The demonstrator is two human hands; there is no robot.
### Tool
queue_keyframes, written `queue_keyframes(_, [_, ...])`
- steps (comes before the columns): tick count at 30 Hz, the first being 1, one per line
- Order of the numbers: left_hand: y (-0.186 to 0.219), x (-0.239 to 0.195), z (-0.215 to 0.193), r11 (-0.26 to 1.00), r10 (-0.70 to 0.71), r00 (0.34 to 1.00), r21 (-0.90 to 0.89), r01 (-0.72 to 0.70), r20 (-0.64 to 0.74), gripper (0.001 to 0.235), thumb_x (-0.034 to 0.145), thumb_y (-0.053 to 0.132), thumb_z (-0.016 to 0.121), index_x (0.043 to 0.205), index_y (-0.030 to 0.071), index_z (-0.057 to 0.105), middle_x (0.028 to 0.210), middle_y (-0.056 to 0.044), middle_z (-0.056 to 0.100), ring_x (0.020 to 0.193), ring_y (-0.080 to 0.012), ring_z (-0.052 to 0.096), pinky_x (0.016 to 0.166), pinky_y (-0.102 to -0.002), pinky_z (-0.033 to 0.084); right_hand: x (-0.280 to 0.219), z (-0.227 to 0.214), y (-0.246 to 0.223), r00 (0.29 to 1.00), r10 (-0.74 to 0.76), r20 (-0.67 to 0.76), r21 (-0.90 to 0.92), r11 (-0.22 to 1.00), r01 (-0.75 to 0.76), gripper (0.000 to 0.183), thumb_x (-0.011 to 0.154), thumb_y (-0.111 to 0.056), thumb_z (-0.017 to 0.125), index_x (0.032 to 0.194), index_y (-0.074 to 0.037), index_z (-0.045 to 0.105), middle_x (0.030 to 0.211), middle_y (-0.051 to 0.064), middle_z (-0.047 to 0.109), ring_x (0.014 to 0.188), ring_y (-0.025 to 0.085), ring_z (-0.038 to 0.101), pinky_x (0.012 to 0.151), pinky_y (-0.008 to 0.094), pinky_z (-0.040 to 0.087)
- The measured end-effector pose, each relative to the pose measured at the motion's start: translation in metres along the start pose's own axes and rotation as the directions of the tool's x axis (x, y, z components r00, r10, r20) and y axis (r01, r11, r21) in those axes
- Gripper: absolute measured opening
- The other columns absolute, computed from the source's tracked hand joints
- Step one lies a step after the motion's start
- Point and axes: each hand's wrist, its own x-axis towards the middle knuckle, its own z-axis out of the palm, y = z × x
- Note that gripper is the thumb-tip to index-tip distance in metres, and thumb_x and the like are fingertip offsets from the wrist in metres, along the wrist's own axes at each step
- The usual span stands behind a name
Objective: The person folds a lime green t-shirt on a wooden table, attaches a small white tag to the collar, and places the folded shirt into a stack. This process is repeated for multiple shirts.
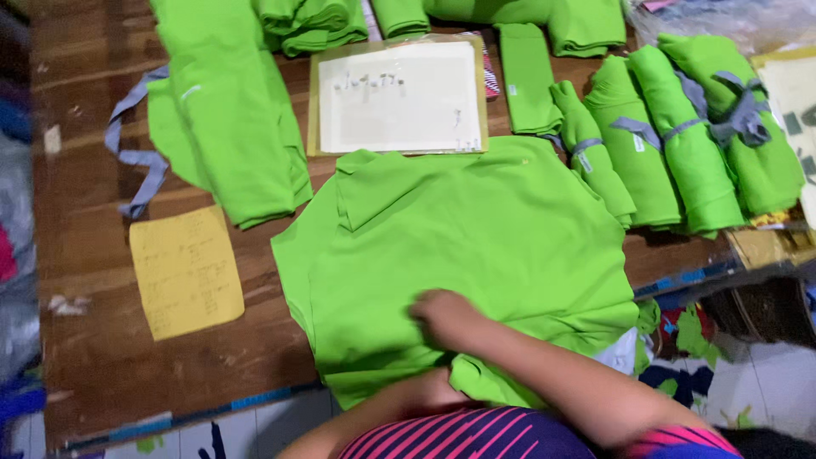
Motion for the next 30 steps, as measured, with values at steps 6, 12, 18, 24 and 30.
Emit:
queue_keyframes(6, [0.055, -0.028, 0.032, 0.726, -0.661, 0.725, 0.078, 0.683, -0.194, 0.071, 0.072, 0.073, 0.05, 0.127, 0.029, 0.064, 0.136, 0.001, 0.059, 0.119, -0.0136, 0.057, 0.097, -0.028, 0.042, 0.054, 0.018, -0.097, 0.96, -0.241, 0.144, -0.333, 0.902, 0.276, 0.083, 0.067, -0.04, 0.07, 0.141, -0.011, 0.046, 0.118, 0.016, 0.052, 0.098, 0.034, 0.05, 0.063, 0.048, 0.044])
queue_keyframes(12, [-0.035, -0.033, 0.055, 0.885, -0.131, 0.919, -0.462, -0.06, -0.371, 0.079, 0.072, 0.037, 0.079, 0.14, 0.012, 0.049, 0.142, -0.003, 0.055, 0.126, -0.0152, 0.053, 0.114, -0.032, 0.035, 0.063, 0.037, -0.037, 0.906, 0.384, -0.179, 0.635, 0.748, -0.192, 0.025, 0.083, -0.01, 0.061, 0.108, -0.011, 0.066, 0.105, 0.012, 0.069, 0.1, 0.03, 0.063, 0.094, 0.037, 0.047])
queue_keyframes(18, [-0.019, -0.048, 0.022, 0.93, -0.343, 0.77, -0.308, 0.2, -0.538, 0.054, 0.071, 0.028, 0.081, 0.122, 0.016, 0.069, 0.12, 0.001, 0.072, 0.104, -0.0108, 0.065, 0.093, -0.028, 0.055, -0.075, -0.07, 0.05, 0.284, 0.958, -0.025, 0.992, -0.012, 0.128, 0.035, 0.092, -0.035, 0.066, 0.085, -0.024, 0.034, 0.057, -0.006, 0.028, 0.039, 0.009, 0.023, 0.035, 0.03, 0.019])
queue_keyframes(24, [0.004, -0.044, -0.065, 0.986, -0.039, 0.753, -0.146, -0.076, -0.657, 0.08, 0.072, 0.012, 0.086, 0.141, 0.0, 0.048, 0.14, -0.025, 0.052, 0.13, -0.0333, 0.048, 0.116, -0.052, 0.029, -0.194, -0.022, 0.155, -0.018, 0.95, -0.312, 0.91, 0.305, 0.281, 0.02, 0.103, -0.016, 0.061, 0.121, -0.012, 0.055, 0.109, 0.005, 0.064, 0.097, 0.017, 0.064, 0.09, 0.034, 0.051])
queue_keyframes(30, [0.123, -0.024, -0.148, 0.968, -0.149, 0.616, 0.011, 0.25, -0.774, 0.091, 0.072, 0.047, 0.082, 0.145, 0.009, 0.045, 0.143, -0.017, 0.052, 0.137, -0.0302, 0.044, 0.118, -0.047, 0.03, -0.151, -0.087, 0.091, 0.006, 0.496, -0.868, 0.474, 0.833, -0.285, 0.064, 0.079, 0.013, 0.071, 0.133, 0.009, 0.038, 0.111, 0.028, 0.043, 0.107, 0.039, 0.047, 0.096, 0.049, 0.036])
